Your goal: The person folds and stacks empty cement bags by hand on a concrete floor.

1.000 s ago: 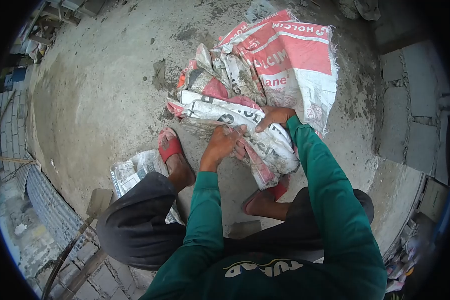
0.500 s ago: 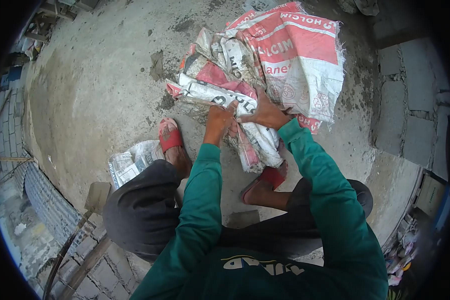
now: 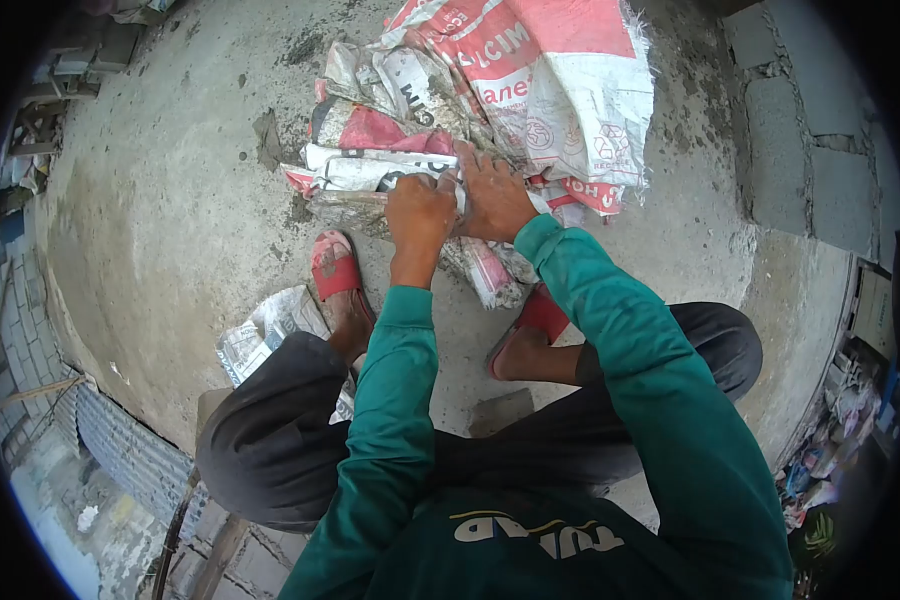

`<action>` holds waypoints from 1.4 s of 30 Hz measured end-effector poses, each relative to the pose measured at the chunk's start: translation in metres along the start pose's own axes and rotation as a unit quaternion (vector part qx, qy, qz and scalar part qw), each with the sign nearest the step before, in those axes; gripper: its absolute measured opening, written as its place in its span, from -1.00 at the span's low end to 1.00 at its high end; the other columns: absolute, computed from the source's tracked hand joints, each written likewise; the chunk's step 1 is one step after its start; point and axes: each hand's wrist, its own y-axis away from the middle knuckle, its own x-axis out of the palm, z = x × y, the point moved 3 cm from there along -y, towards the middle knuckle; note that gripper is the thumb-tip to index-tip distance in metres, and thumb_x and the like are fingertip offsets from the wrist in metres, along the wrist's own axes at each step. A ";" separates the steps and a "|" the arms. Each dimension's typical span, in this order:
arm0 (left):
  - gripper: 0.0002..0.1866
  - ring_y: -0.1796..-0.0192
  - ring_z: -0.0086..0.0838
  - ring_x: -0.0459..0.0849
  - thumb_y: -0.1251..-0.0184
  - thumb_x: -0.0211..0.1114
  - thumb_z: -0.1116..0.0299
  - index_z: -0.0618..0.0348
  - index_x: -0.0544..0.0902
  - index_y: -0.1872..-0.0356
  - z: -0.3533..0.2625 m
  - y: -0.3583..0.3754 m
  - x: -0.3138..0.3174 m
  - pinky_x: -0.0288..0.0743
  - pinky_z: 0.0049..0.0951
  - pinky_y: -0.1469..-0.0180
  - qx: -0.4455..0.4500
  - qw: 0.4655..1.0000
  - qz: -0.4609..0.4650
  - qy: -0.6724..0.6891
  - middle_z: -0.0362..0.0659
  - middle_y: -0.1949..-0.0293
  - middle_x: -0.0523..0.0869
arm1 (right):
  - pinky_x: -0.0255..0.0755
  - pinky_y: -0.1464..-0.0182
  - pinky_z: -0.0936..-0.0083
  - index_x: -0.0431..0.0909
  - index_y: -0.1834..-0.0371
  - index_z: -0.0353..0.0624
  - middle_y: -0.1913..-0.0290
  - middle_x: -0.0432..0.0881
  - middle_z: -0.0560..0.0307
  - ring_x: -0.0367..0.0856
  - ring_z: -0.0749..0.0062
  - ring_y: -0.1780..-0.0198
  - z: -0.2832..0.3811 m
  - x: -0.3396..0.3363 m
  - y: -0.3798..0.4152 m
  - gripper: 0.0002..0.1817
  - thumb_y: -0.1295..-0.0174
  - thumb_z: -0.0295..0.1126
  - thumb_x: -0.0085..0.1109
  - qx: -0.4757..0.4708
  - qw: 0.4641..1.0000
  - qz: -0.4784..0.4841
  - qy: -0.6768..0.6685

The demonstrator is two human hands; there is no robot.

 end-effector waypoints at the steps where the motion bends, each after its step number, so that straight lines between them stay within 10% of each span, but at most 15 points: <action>1: -0.57 0.21 -0.07 0.83 -0.29 0.49 0.08 0.37 0.78 0.23 -0.013 0.003 -0.004 0.68 -0.16 0.10 0.027 0.996 0.061 0.062 0.14 0.29 0.83 | 0.29 -0.38 -0.20 0.02 -0.66 -0.22 -0.54 0.25 -0.36 0.39 -0.36 -0.38 -0.008 0.004 -0.007 0.37 0.15 0.28 0.51 0.005 1.000 0.003 -0.009; 4: -0.38 0.03 -0.03 0.80 -0.15 0.58 0.10 0.30 0.64 -0.15 -0.062 -0.005 -0.027 0.62 -0.12 -0.10 0.278 0.955 0.105 0.017 0.15 0.12 0.81 | 0.16 -0.51 -0.18 -0.07 -0.70 -0.07 -0.58 0.22 -0.33 0.14 -0.38 -0.58 -0.017 0.020 -0.013 0.40 0.13 0.36 0.50 -0.134 0.990 0.052 0.000; 7: 0.11 -0.38 0.02 0.56 0.09 0.70 0.06 0.11 0.30 -0.53 -0.087 -0.012 -0.057 0.43 0.01 -0.40 0.419 0.867 0.143 -0.230 0.21 -0.29 0.62 | 0.17 -0.52 -0.15 -0.05 -0.68 -0.16 -0.56 0.25 -0.35 0.15 -0.40 -0.58 -0.016 0.019 -0.008 0.40 0.11 0.38 0.49 -0.045 0.999 -0.012 -0.005; 9: 0.34 -0.60 0.25 0.16 0.24 0.75 -0.03 -0.03 0.10 -0.63 -0.075 -0.019 -0.078 0.10 0.48 -0.51 0.382 0.786 0.150 -0.462 0.23 -0.59 0.20 | 0.20 -0.50 -0.17 -0.05 -0.66 -0.27 -0.54 0.28 -0.36 0.24 -0.41 -0.52 -0.007 0.002 -0.006 0.42 0.11 0.37 0.52 -0.013 0.999 0.008 -0.045; 12: 0.49 -0.64 0.23 0.06 0.41 0.83 0.05 -0.14 0.02 -0.67 -0.013 -0.069 -0.107 0.01 0.60 -0.48 0.305 0.764 0.140 -0.551 0.15 -0.65 0.06 | 0.18 -0.55 -0.05 -0.06 -0.65 -0.36 -0.57 0.20 -0.40 0.24 -0.42 -0.52 -0.007 0.000 -0.007 0.44 0.11 0.37 0.50 0.006 0.998 0.052 -0.028; 15: 0.45 -0.63 0.10 0.14 0.39 0.83 0.04 -0.12 0.08 -0.65 0.035 -0.114 -0.108 0.14 0.09 -0.62 0.348 0.837 0.180 -0.382 0.06 -0.64 0.14 | 0.19 -0.55 0.00 -0.02 -0.63 -0.43 -0.57 0.20 -0.40 0.27 -0.38 -0.51 -0.012 0.010 -0.012 0.42 0.08 0.36 0.49 -0.010 0.999 0.037 -0.025; 18: 0.43 -0.59 0.16 0.23 0.45 0.84 -0.02 -0.23 0.14 -0.62 0.061 -0.141 -0.096 0.21 -0.01 -0.61 0.358 0.889 0.226 -0.173 0.14 -0.59 0.22 | 0.19 -0.55 0.09 0.04 -0.59 -0.49 -0.55 0.24 -0.41 0.30 -0.32 -0.51 -0.016 0.020 -0.017 0.38 0.06 0.35 0.48 -0.022 0.998 0.043 -0.039; 21: 0.38 -0.57 0.07 0.29 0.45 0.83 0.01 -0.04 0.24 -0.59 0.069 -0.134 -0.096 0.20 -0.12 -0.61 0.361 0.884 0.175 -0.242 0.11 -0.54 0.32 | 0.22 -0.52 0.02 0.05 -0.60 -0.44 -0.53 0.28 -0.41 0.36 -0.34 -0.46 -0.005 0.007 -0.016 0.34 0.05 0.30 0.50 -0.033 0.998 0.043 -0.045; 27: 0.39 -0.52 0.20 0.33 0.44 0.82 -0.07 0.16 0.26 -0.56 0.094 -0.050 -0.100 0.28 -0.05 -0.54 0.251 0.929 0.136 -0.236 0.24 -0.51 0.32 | 0.26 -0.44 -0.07 0.11 -0.59 -0.34 -0.49 0.37 -0.34 0.43 -0.29 -0.41 0.003 0.010 0.000 0.31 0.11 0.27 0.55 -0.069 0.994 0.086 0.028; 32: 0.39 -0.66 0.18 -0.04 0.34 0.78 0.01 -0.06 0.13 -0.65 0.060 0.020 -0.098 0.03 0.60 -0.42 0.295 0.888 0.081 -0.343 0.16 -0.61 0.08 | 0.29 -0.47 0.04 0.13 -0.58 -0.37 -0.46 0.39 -0.37 0.43 -0.31 -0.40 -0.014 0.018 -0.015 0.32 0.14 0.24 0.59 -0.103 0.990 0.093 -0.020; 42: 0.45 -0.52 0.05 0.30 0.36 0.77 0.02 0.00 0.05 -0.67 0.071 -0.046 -0.062 0.17 0.30 -0.46 0.466 0.777 0.128 -0.403 0.11 -0.47 0.35 | 0.24 -0.53 0.12 0.14 -0.57 -0.38 -0.47 0.37 -0.38 0.39 -0.23 -0.45 -0.013 0.012 -0.024 0.28 0.07 0.25 0.54 -0.084 0.990 0.109 -0.014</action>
